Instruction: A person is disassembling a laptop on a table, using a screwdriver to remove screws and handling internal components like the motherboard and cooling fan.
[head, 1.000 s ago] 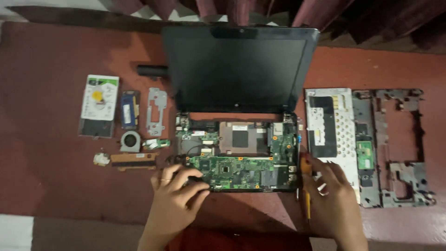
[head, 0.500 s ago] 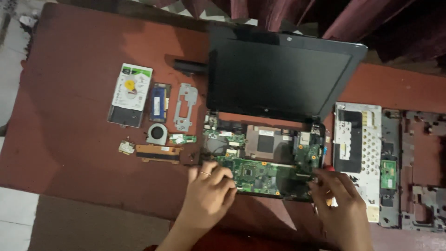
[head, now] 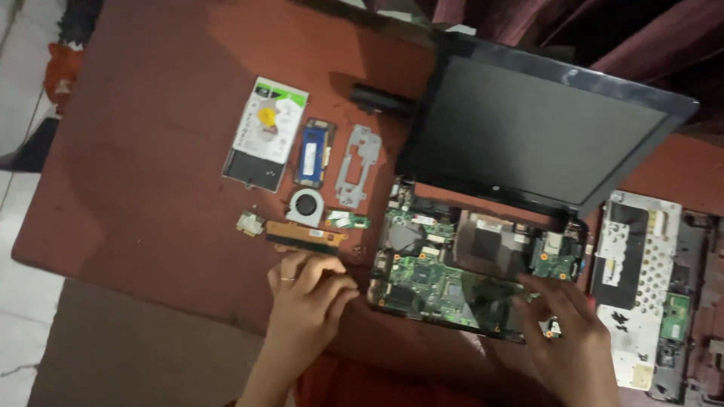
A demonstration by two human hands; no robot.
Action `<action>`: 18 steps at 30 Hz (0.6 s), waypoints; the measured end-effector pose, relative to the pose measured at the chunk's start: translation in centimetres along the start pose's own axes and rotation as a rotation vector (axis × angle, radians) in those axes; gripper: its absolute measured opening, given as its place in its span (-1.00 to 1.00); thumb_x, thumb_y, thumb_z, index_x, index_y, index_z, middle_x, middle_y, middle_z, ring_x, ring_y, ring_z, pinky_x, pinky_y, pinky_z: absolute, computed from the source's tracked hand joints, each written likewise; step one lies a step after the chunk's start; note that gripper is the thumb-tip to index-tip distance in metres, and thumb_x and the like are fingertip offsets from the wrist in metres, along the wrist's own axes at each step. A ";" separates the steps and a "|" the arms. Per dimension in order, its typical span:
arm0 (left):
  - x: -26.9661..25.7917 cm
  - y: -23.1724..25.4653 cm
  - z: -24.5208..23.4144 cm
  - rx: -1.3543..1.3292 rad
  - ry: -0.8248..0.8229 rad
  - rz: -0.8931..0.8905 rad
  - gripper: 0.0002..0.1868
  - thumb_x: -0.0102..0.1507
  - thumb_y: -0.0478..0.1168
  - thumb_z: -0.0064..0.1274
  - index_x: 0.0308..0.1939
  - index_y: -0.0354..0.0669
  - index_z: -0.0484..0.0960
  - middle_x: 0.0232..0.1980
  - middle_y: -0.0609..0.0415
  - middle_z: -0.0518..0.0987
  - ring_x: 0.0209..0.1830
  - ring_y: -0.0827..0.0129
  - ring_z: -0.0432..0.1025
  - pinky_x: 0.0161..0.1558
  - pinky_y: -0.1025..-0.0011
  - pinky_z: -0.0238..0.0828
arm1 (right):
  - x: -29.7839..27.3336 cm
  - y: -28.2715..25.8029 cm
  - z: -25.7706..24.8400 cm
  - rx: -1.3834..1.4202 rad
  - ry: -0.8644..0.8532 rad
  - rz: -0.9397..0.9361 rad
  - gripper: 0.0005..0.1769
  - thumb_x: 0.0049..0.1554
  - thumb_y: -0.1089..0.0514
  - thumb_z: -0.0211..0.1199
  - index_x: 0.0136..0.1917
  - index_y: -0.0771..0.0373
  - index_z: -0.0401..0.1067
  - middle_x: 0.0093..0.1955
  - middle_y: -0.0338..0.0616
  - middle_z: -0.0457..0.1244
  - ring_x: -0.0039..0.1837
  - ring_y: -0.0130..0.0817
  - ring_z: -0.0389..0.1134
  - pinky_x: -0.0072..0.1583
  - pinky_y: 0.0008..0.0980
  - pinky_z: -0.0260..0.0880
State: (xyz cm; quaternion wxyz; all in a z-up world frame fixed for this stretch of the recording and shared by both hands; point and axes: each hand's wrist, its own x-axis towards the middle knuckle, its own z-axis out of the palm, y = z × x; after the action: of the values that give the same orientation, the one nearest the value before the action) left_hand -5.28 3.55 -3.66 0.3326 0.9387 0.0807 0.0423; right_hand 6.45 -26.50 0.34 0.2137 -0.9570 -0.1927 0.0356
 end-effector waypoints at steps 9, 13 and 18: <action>-2.5 -1.8 2.8 0.278 0.520 0.148 -0.71 0.13 -0.01 0.35 -0.17 0.09 0.61 -0.06 0.21 0.42 -0.11 0.27 0.33 -0.08 0.22 0.21 | 0.5 -1.0 -0.1 -0.002 0.010 -0.063 -0.69 0.11 0.14 0.24 0.15 0.10 0.48 -0.05 -0.26 0.31 -0.31 -0.52 0.32 -0.13 -0.37 0.35; -3.7 -1.6 2.9 0.342 0.421 0.112 -0.79 0.23 -0.14 0.14 -0.05 0.07 0.64 -0.03 0.24 0.51 -0.14 0.31 0.38 -0.15 0.24 0.22 | 0.1 -0.1 0.2 0.032 0.001 -0.062 -0.68 0.09 0.15 0.25 0.14 0.13 0.48 -0.03 -0.22 0.32 -0.30 -0.50 0.35 -0.08 -0.34 0.40; -4.2 -1.5 3.1 0.440 0.314 0.094 -0.70 0.25 -0.09 0.08 0.06 0.08 0.64 0.06 0.31 0.52 -0.06 0.35 0.37 -0.14 0.24 0.23 | 0.1 -0.2 0.1 0.060 -0.040 -0.046 -0.66 0.06 0.18 0.26 0.14 0.15 0.49 -0.06 -0.16 0.31 -0.29 -0.45 0.32 -0.10 -0.34 0.39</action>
State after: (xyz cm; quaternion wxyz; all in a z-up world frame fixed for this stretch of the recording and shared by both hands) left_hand -9.19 2.06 -7.11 0.1016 0.9730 0.0948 0.1844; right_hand 6.46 -26.26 0.37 0.2392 -0.9446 -0.2178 0.0554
